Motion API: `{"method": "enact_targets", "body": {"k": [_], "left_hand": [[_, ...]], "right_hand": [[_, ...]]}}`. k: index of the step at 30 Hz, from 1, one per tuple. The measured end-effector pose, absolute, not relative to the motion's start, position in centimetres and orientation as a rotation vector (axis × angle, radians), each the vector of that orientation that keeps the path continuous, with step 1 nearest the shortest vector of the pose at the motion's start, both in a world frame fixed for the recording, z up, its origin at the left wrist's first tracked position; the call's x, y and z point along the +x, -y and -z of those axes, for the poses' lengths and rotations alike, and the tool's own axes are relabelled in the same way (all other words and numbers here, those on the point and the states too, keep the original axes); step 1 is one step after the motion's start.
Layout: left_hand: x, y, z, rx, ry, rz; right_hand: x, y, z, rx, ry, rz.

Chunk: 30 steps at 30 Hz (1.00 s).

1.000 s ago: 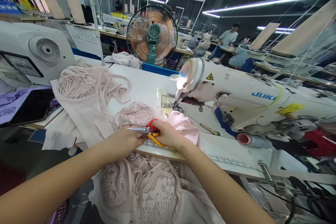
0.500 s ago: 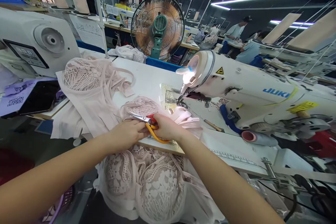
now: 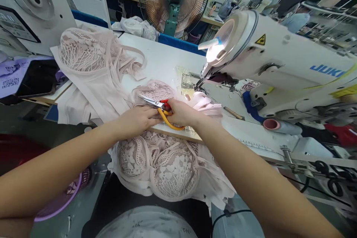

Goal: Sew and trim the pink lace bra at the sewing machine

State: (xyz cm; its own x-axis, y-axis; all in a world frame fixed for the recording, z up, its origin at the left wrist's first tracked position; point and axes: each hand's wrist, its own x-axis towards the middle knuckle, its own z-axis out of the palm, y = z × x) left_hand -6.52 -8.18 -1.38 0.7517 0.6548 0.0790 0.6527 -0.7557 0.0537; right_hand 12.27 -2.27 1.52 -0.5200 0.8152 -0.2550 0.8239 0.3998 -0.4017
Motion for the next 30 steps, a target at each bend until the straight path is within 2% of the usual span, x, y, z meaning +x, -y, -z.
{"method": "enact_targets", "body": {"k": [8, 17, 23, 30], "left_hand": [[-10.9, 10.7, 2.4, 2.616, -1.737, -0.518], [-13.0, 8.9, -1.5, 2.445, -1.696, -0.225], [-10.9, 6.8, -1.3, 2.287, -1.905, -0.158], [-12.0, 5.0, -1.2, 2.345, -1.834, -0.134]], "right_hand": [[12.2, 2.7, -1.2, 1.543, -2.633, 0.816], [12.4, 2.9, -0.6, 1.554, -2.694, 0.799], [12.2, 3.1, -0.2, 1.563, -2.698, 0.813], [12.2, 3.3, -0.7, 1.58, -2.674, 0.827]]}}
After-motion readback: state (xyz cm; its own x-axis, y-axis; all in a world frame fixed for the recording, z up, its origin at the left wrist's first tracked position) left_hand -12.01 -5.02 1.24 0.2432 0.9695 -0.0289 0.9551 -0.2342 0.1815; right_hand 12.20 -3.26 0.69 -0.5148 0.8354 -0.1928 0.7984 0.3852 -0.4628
